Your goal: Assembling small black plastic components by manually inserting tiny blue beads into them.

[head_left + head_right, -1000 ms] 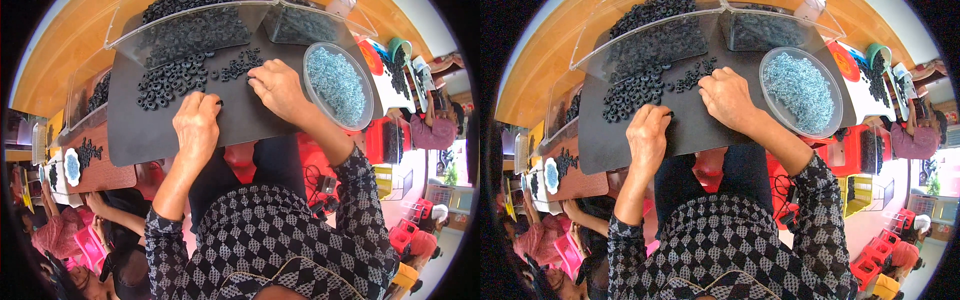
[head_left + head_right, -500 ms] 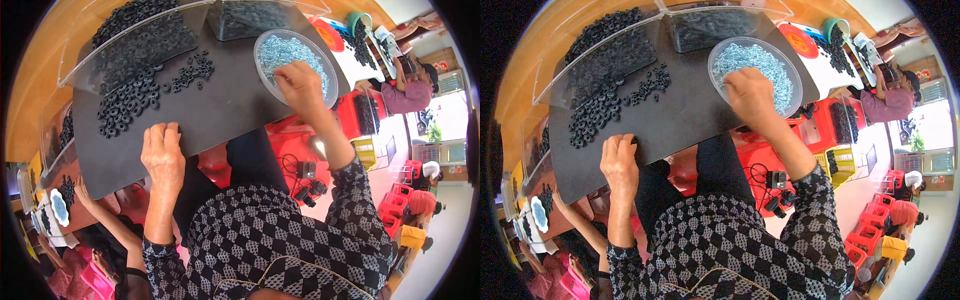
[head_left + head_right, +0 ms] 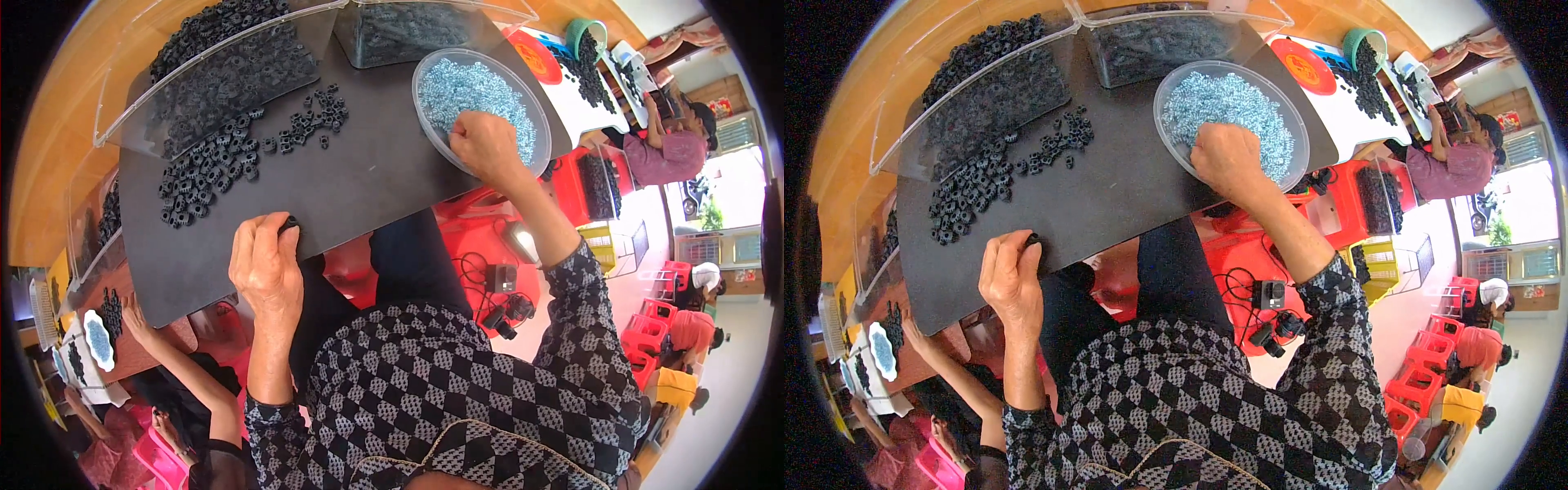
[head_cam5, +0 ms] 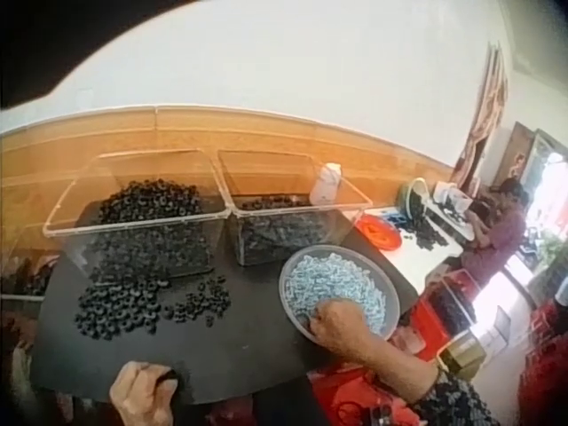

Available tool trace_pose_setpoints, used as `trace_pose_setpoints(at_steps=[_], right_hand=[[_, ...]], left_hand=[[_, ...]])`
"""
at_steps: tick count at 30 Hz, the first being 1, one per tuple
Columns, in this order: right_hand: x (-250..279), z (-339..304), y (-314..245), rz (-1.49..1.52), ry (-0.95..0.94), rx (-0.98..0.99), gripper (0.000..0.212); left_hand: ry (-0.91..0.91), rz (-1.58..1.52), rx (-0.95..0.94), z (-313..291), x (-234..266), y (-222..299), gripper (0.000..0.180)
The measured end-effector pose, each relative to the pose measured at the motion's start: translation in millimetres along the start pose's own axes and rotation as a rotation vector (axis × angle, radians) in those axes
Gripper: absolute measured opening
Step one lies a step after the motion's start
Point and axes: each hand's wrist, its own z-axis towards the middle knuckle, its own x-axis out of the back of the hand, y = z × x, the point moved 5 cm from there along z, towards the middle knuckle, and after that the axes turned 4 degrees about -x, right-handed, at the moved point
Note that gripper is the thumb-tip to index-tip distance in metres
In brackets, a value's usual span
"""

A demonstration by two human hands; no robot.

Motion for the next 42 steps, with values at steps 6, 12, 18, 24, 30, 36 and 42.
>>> trace_pose_setpoints(at_steps=[6,12,18,24,30,36,42], right_hand=[[22,-4,0,0.201,0.015,-0.071,0.014],[28,1,2,0.319,0.073,-0.08,0.011],[27,2,-40,0.507,0.09,0.041,0.006],[-3,11,-94,0.495,0.096,0.333,0.015],[-17,17,-104,0.478,0.11,0.398,0.026],[-14,10,-95,0.449,0.171,0.345,0.021],[-14,0,-111,0.445,0.154,0.384,0.015]], left_hand=[[0.011,-0.105,0.065,0,-1,2,0.017],[0.034,-0.181,0.09,4,-3,7,0.02],[0.014,-0.236,0.153,1,-7,1,0.018],[0.037,-0.278,0.168,2,-14,-1,0.019],[0.055,-0.288,0.172,-1,-17,-6,0.021],[0.066,-0.293,0.174,0,-16,-7,0.022],[0.067,-0.302,0.166,-2,-18,-9,0.021]])
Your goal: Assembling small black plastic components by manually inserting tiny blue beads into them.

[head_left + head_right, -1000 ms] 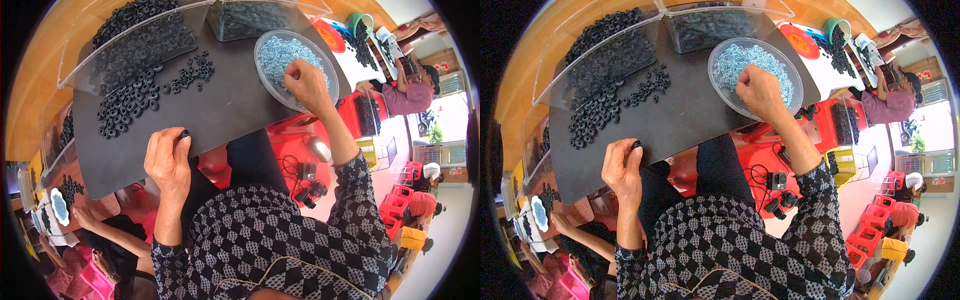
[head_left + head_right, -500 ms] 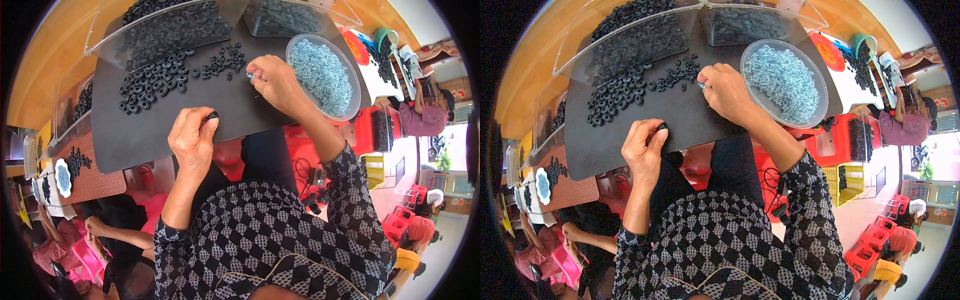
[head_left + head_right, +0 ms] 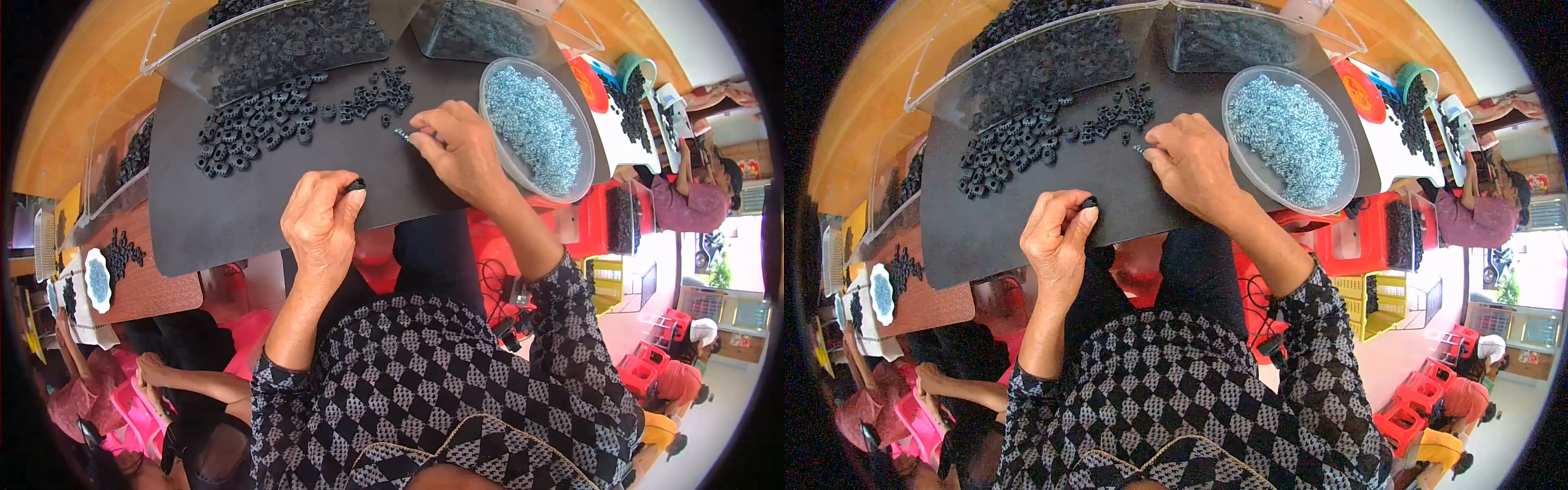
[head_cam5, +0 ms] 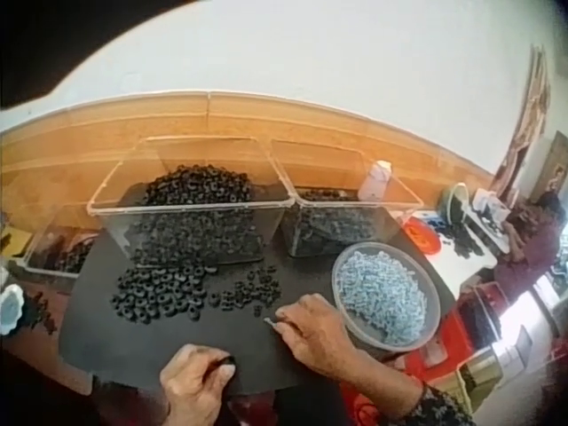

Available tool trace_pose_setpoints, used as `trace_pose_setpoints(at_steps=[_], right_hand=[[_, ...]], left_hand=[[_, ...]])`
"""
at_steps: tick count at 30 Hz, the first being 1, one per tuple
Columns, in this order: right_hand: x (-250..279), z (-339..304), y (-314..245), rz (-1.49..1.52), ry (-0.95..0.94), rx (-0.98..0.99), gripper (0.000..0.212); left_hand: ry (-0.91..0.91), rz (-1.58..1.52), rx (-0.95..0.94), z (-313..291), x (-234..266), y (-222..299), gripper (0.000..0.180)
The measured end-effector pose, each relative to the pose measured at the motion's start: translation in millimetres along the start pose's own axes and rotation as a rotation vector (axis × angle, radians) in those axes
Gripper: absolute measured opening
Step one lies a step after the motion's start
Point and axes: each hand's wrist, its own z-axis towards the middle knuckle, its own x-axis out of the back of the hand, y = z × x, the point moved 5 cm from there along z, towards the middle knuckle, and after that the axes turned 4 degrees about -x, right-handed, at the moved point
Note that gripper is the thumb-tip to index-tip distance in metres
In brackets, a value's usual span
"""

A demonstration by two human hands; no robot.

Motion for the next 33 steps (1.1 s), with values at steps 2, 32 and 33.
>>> trace_pose_setpoints(at_steps=[2,32,33], right_hand=[[-6,0,-3,-0.07,0.003,0.023,0.014],[-31,6,-28,0.752,-0.578,-0.513,0.015],[-31,7,-28,0.753,-0.577,-0.512,0.015]], left_hand=[[0.0,0.007,-0.005,0,0,2,0.021],[-0.284,0.172,-0.193,39,-4,0,0.012],[-0.294,0.115,-0.14,41,-4,-2,0.011]])
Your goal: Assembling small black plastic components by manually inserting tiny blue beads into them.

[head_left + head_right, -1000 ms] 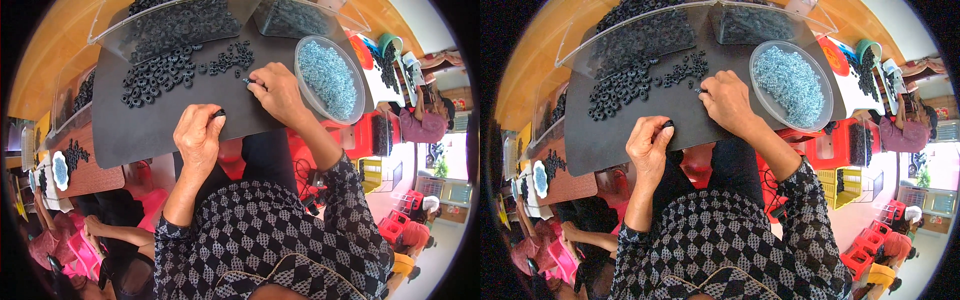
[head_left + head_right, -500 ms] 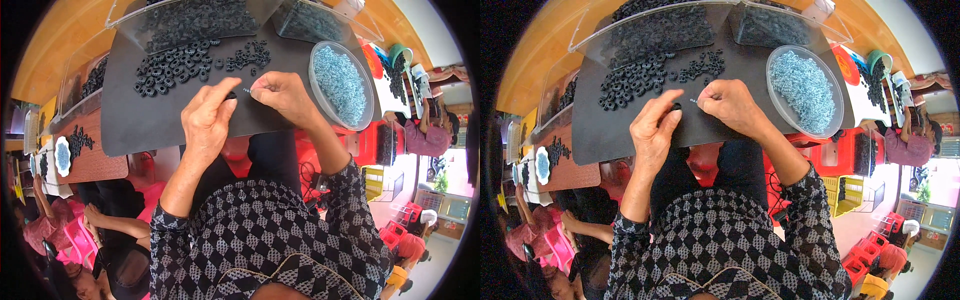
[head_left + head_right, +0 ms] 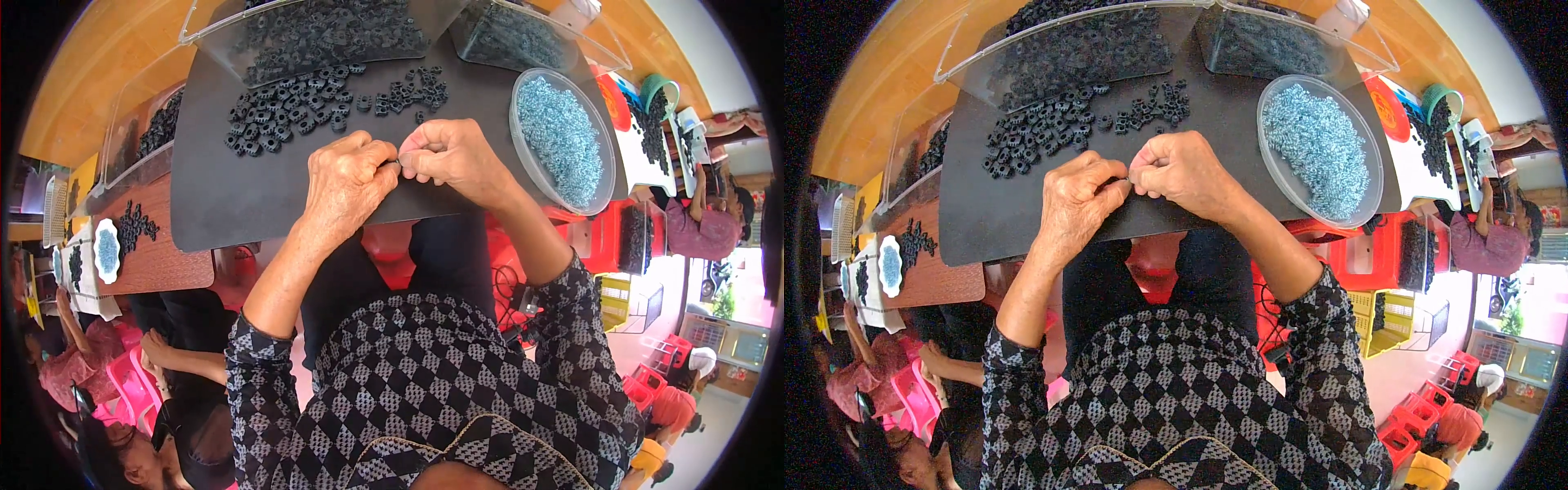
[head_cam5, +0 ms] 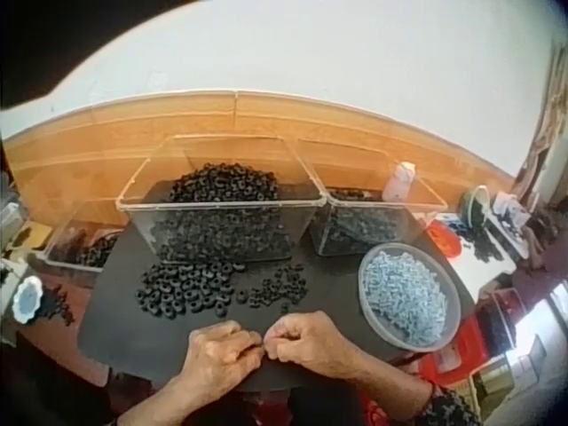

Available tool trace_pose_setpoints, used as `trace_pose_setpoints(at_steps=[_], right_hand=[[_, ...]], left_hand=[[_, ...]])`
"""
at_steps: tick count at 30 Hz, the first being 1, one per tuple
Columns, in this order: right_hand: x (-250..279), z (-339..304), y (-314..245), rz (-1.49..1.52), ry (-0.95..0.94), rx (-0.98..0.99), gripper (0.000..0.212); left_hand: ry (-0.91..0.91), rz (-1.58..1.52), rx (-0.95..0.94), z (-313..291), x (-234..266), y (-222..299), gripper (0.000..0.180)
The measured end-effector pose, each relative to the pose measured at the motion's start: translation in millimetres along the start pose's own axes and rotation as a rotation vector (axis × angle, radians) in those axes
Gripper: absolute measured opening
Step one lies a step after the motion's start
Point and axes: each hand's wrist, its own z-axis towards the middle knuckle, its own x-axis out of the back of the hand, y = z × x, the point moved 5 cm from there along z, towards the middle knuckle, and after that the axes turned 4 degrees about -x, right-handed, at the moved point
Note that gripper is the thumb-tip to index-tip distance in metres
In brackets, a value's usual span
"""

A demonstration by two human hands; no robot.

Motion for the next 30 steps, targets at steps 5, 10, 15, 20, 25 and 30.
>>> trace_pose_setpoints(at_steps=[5,10,15,20,25,30], right_hand=[[2,2,0,-0.005,0.062,0.053,0.014],[8,6,12,-0.051,0.153,0.171,0.012],[16,1,11,-0.143,0.305,0.19,0.01],[27,-4,20,-0.119,0.412,0.218,0.008],[20,-8,20,-0.009,0.431,0.256,0.008],[4,-18,9,0.047,0.372,0.287,0.01]], left_hand=[[-0.091,-0.412,0.348,4,-2,-27,0.013],[-0.1,-0.358,0.45,13,-5,-28,0.009],[0.067,0.22,0.055,26,-7,-10,0.013],[0.184,0.159,0.051,14,4,-10,0.017],[0.17,-0.453,0.448,-12,4,-23,0.017],[0.251,-0.852,0.557,-28,1,-16,0.019]])
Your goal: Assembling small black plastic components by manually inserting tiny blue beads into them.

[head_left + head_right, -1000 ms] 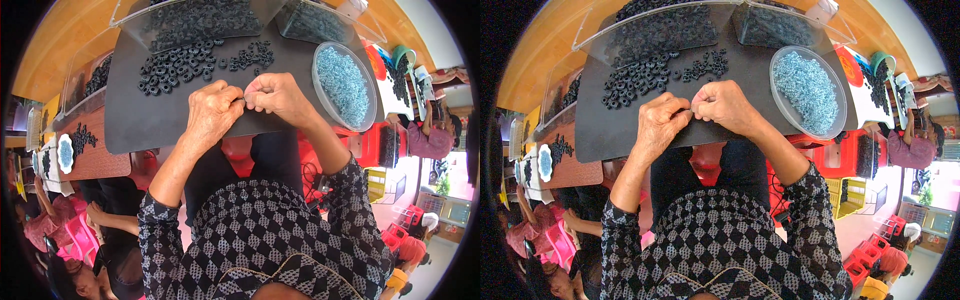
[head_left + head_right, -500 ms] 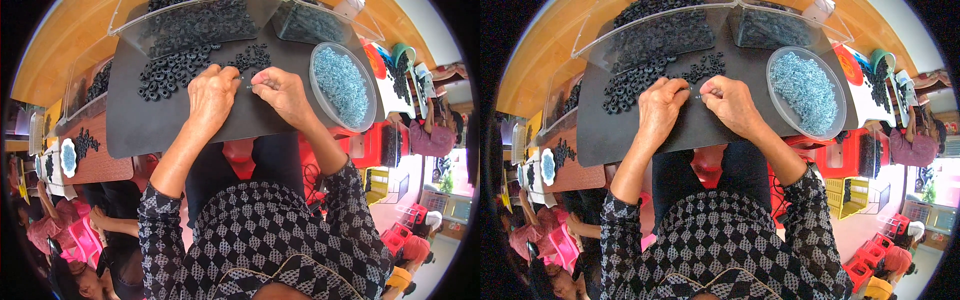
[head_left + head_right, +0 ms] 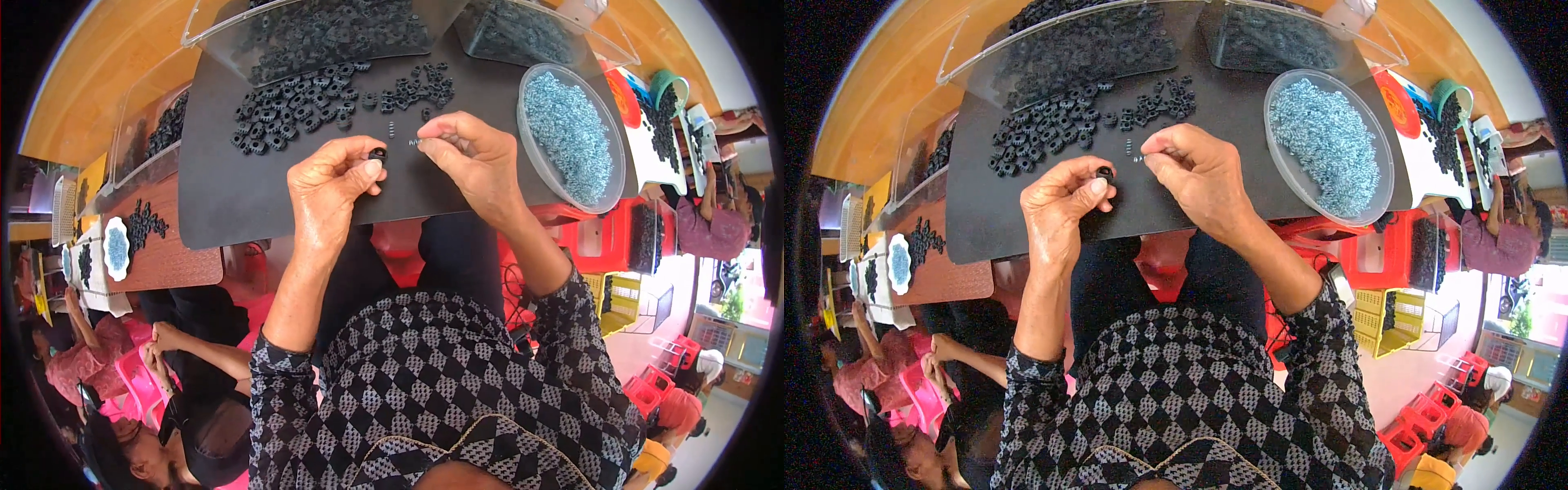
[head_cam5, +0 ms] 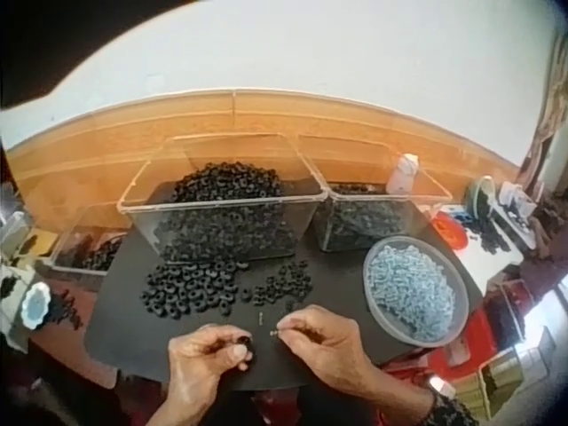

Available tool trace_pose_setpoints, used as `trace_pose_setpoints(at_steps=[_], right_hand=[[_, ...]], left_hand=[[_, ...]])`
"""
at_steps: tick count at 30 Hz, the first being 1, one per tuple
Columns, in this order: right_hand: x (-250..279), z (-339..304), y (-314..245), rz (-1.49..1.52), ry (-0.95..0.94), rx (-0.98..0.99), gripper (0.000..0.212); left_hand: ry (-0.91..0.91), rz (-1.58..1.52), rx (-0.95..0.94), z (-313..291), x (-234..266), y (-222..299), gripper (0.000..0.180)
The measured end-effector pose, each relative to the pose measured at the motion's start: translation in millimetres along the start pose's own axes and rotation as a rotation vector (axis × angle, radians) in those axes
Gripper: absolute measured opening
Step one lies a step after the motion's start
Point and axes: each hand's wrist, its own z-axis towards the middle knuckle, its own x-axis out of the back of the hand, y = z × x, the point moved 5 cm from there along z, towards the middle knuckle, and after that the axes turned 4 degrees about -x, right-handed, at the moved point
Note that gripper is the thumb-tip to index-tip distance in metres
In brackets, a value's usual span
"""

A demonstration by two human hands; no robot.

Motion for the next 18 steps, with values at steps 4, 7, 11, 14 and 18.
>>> trace_pose_setpoints(at_steps=[4,7,11,14,18], right_hand=[[-10,-8,-21,-0.065,-0.049,0.129,0.011],[-16,-11,-34,-0.115,-0.074,0.181,0.011],[-25,-14,-42,-0.3,-0.064,0.388,0.012],[-27,-17,-44,-0.379,-0.028,0.491,0.011],[-28,-21,-45,-0.39,0.023,0.508,0.014]], left_hand=[[0.016,-0.017,0.016,-10,1,3,0.018],[0.018,0.034,-0.01,-15,-1,4,0.015],[-0.012,0.142,-0.072,-20,0,6,0.015],[-0.013,0.281,-0.169,-22,-3,8,0.014],[0.016,0.156,-0.051,-25,-4,3,0.014]])
